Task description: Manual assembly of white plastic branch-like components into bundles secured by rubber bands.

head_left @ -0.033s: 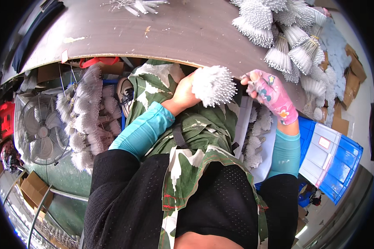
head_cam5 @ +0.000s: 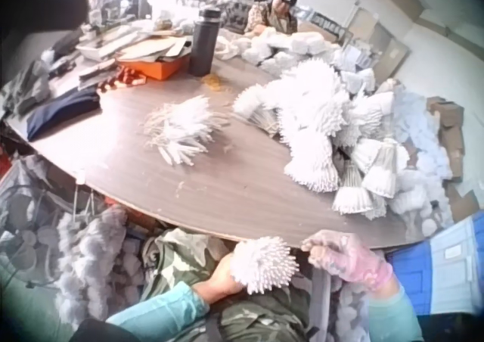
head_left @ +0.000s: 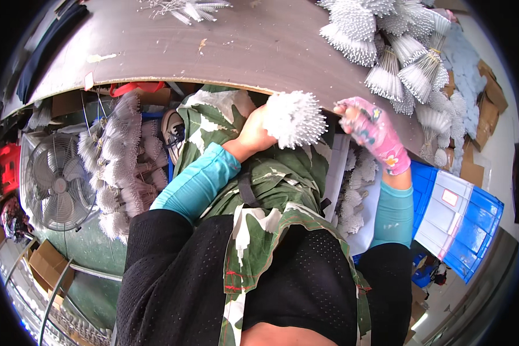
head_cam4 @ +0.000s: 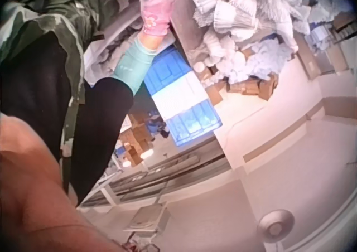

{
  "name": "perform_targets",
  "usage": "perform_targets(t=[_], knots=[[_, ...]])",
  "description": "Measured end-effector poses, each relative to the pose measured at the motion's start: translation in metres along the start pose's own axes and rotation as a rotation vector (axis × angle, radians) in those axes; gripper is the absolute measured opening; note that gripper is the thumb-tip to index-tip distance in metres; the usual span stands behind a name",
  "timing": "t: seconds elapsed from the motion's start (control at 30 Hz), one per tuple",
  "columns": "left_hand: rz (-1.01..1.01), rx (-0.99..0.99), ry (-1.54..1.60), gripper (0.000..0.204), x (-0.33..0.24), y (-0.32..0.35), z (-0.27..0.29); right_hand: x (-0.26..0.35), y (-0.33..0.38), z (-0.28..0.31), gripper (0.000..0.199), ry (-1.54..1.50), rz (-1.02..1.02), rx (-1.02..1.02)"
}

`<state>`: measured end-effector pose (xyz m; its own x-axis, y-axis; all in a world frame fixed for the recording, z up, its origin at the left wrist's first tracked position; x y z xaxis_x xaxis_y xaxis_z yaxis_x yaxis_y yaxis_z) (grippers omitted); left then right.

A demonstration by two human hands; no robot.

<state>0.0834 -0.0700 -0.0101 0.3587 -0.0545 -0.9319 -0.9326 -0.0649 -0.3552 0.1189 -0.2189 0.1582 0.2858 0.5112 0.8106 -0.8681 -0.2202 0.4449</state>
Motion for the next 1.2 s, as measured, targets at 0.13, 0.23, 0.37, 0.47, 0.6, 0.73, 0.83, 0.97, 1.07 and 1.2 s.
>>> perform_targets(t=[0.13, 0.23, 0.37, 0.47, 0.6, 0.73, 0.83, 0.97, 1.07, 1.2], knots=[[-0.123, 0.252, -0.069, 0.042, -0.031, -0.015, -0.010, -0.027, 0.009, -0.008, 0.088, 0.006, 0.147, -0.030], [0.116, 0.455, 0.155, 0.056, -0.033, -0.018, -0.013, -0.036, 0.005, -0.047, 0.103, -0.341, 0.182, 0.006], [0.356, 0.465, 0.305, 0.058, -0.037, -0.024, -0.013, -0.042, -0.002, -0.052, 0.093, -0.146, 0.437, -0.271], [0.455, 0.168, 0.325, 0.055, -0.039, -0.007, -0.006, -0.042, 0.005, -0.064, 0.089, -0.231, 0.432, -0.411], [-0.103, 0.020, -0.288, 0.046, -0.045, 0.007, -0.002, -0.060, 0.008, -0.094, 0.087, -0.351, 0.401, -0.453], [-0.240, 0.013, -0.444, 0.036, -0.033, 0.005, -0.001, -0.060, 0.018, -0.098, 0.095, 0.025, 0.550, -0.566], [-0.372, 0.012, -0.578, 0.030, -0.026, 0.008, -0.002, -0.052, 0.025, -0.094, 0.090, 0.155, 0.580, -0.519], [-0.228, 0.238, -0.703, 0.048, 0.008, 0.014, -0.015, -0.052, 0.025, -0.077, 0.085, 0.242, 0.561, -0.421], [-0.216, 0.258, -0.731, 0.050, 0.019, 0.016, -0.019, -0.055, 0.031, -0.058, 0.069, 0.289, 0.563, -0.415], [-0.322, 0.302, -0.825, 0.052, 0.018, 0.018, -0.021, -0.059, 0.035, -0.049, 0.041, 0.168, 0.308, -0.295]])
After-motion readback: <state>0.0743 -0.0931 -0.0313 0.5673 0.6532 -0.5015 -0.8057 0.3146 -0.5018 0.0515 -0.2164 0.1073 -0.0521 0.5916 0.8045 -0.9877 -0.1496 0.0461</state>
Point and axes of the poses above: each hand's wrist, its own y-axis away from the middle knuckle, its own z-axis out of the back of the hand, x = y × z, the point moved 7 cm from there along -y, towards the middle knuckle, and after that the axes turned 9 degrees about -x, right-handed, at the moved point
